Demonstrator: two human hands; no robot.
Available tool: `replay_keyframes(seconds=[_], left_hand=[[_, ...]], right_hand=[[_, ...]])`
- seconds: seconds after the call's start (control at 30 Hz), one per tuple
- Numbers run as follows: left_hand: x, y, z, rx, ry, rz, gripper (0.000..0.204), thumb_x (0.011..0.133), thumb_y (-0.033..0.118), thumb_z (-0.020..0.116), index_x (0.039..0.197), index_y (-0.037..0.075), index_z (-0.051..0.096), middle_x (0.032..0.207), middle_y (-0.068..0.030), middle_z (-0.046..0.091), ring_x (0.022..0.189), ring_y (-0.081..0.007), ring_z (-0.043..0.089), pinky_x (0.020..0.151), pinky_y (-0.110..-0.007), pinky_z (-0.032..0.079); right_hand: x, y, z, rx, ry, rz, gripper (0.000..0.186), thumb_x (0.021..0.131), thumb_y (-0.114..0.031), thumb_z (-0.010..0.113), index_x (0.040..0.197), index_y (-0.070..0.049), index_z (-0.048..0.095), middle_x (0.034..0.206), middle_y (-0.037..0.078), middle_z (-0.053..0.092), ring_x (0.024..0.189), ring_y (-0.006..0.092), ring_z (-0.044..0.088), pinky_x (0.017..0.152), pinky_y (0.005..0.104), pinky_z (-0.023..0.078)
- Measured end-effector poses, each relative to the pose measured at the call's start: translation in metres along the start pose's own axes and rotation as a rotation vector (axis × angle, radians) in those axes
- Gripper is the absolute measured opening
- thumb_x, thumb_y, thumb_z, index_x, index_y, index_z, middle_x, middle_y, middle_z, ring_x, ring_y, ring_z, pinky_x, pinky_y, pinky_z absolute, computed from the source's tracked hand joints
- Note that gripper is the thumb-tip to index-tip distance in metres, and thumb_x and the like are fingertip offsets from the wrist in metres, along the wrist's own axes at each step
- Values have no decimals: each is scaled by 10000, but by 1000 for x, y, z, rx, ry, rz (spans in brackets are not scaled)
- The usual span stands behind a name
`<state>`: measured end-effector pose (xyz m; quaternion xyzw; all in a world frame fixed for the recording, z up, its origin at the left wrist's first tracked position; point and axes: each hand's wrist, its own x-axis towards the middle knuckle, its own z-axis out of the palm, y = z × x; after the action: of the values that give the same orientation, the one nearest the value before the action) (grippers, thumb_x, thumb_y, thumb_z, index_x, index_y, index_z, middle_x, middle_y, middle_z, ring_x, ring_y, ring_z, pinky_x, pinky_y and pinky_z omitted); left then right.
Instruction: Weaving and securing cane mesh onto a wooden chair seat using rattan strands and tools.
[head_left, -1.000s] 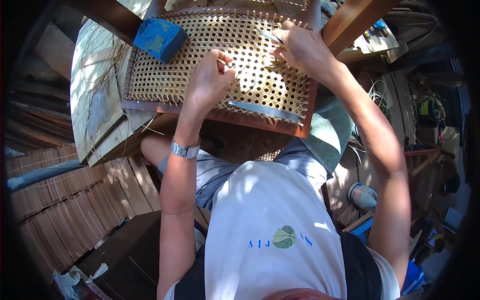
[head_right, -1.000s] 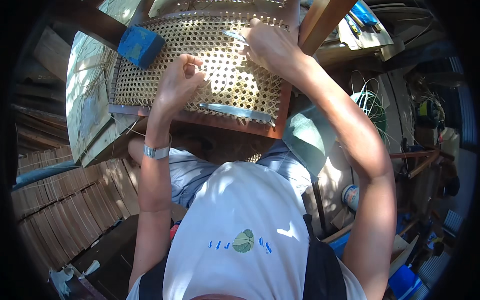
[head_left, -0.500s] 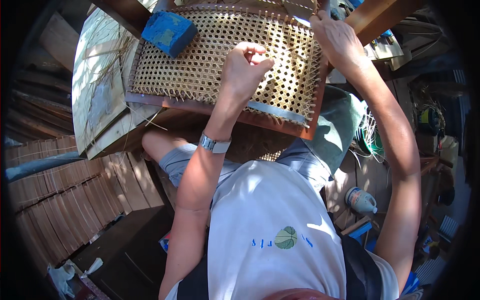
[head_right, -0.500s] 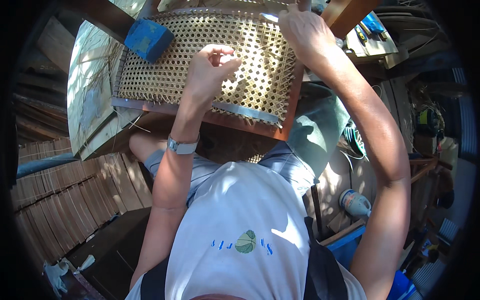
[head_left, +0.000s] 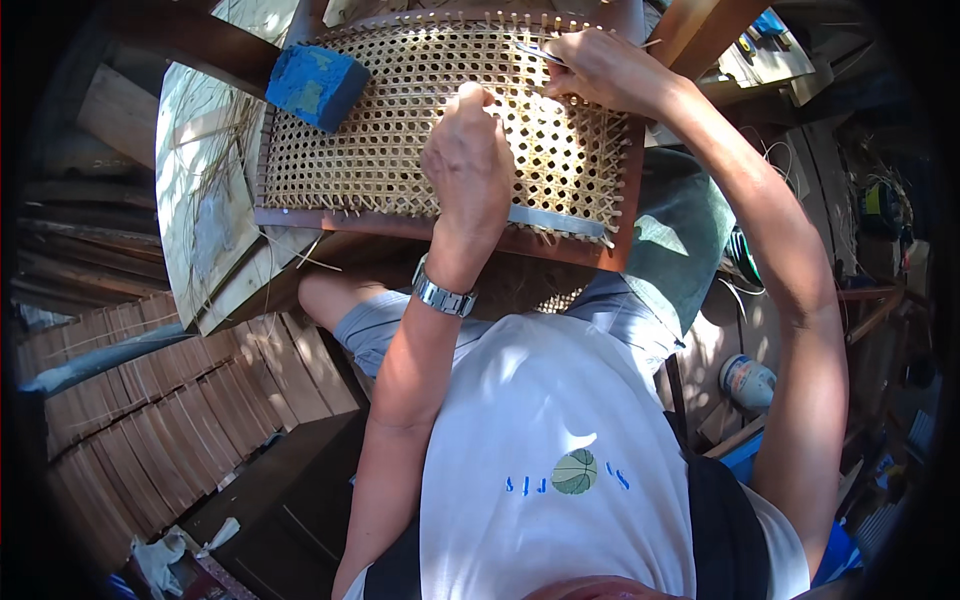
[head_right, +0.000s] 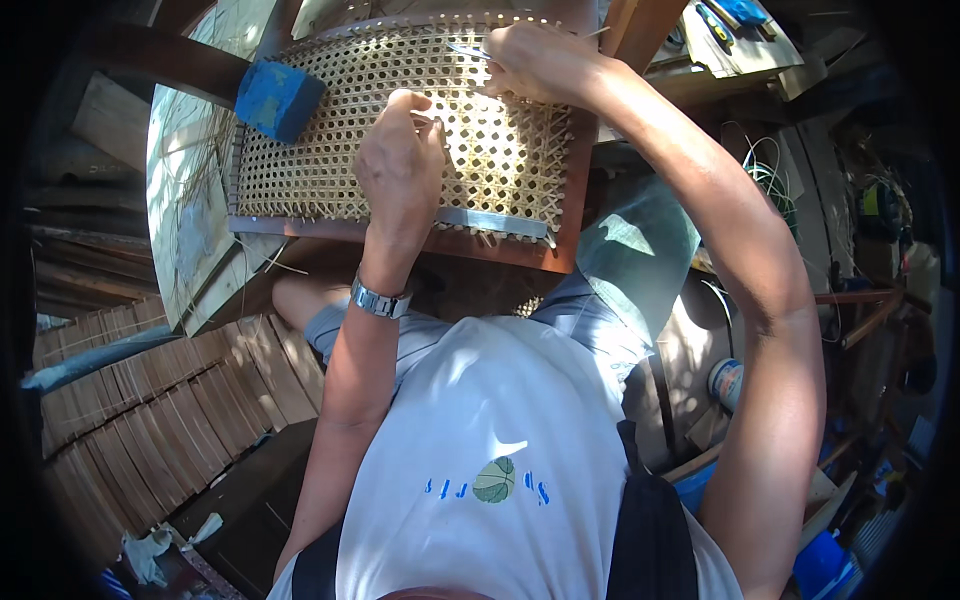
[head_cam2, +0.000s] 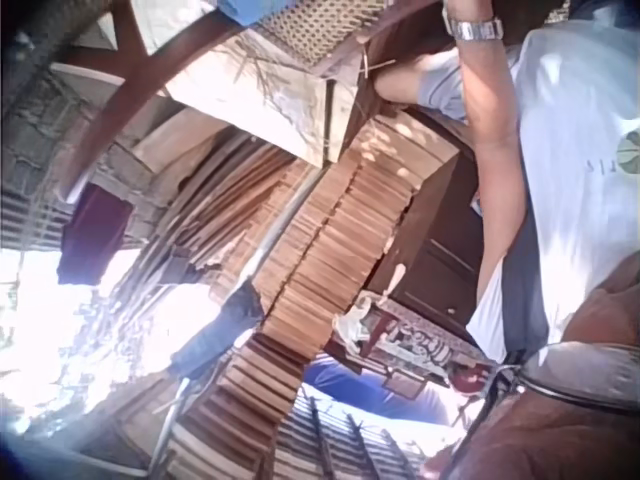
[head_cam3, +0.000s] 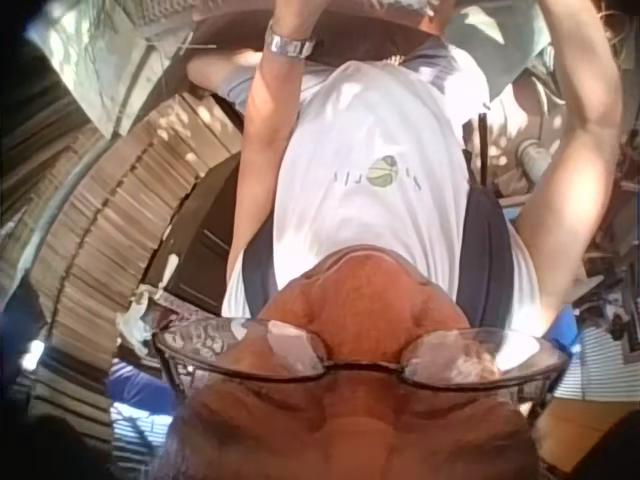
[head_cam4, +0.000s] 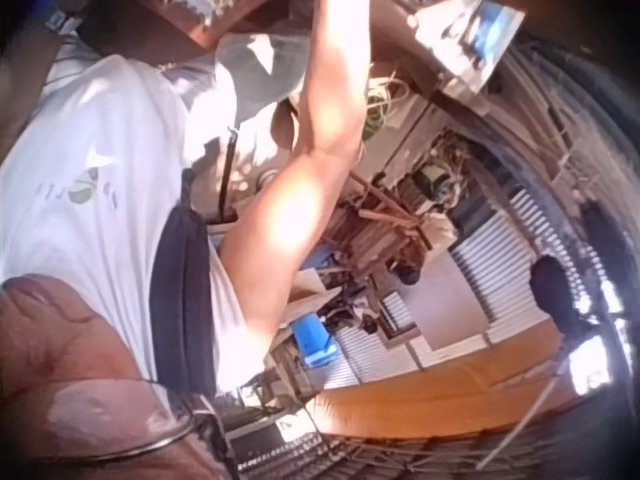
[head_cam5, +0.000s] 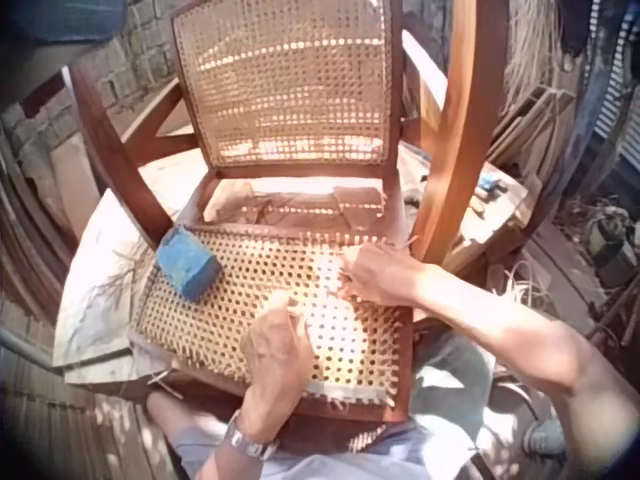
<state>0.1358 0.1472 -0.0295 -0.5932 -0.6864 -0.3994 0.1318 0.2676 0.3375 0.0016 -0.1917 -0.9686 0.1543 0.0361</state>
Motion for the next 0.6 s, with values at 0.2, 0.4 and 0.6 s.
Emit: replay_keyframes(seconds=[0.2,0.4,0.6], left_hand=[[-7,-5,-5,-61,-109,-89,303,828,-25,670,1093,22,532,863,-148,632,757,-319,620,668,-424,480],[-10,-6,0,-75,-62,-88,293,816,-34,679,1081,19,564,872,-149,625,762,-313,615,683,-419,490],[-11,-7,-3,-54,-54,-49,325,805,-43,685,1097,30,564,898,-151,621,766,-318,610,687,-418,492]], right_hand=[[-4,6,-31,-342,-81,120,271,849,-235,722,971,-1,658,893,189,696,899,356,685,774,459,531],[1,-12,-9,-95,49,17,264,851,-231,722,876,26,662,831,219,679,840,397,677,747,480,521],[-8,-1,-34,-271,36,214,231,858,-213,707,959,-7,680,847,223,680,867,416,661,763,495,521]])
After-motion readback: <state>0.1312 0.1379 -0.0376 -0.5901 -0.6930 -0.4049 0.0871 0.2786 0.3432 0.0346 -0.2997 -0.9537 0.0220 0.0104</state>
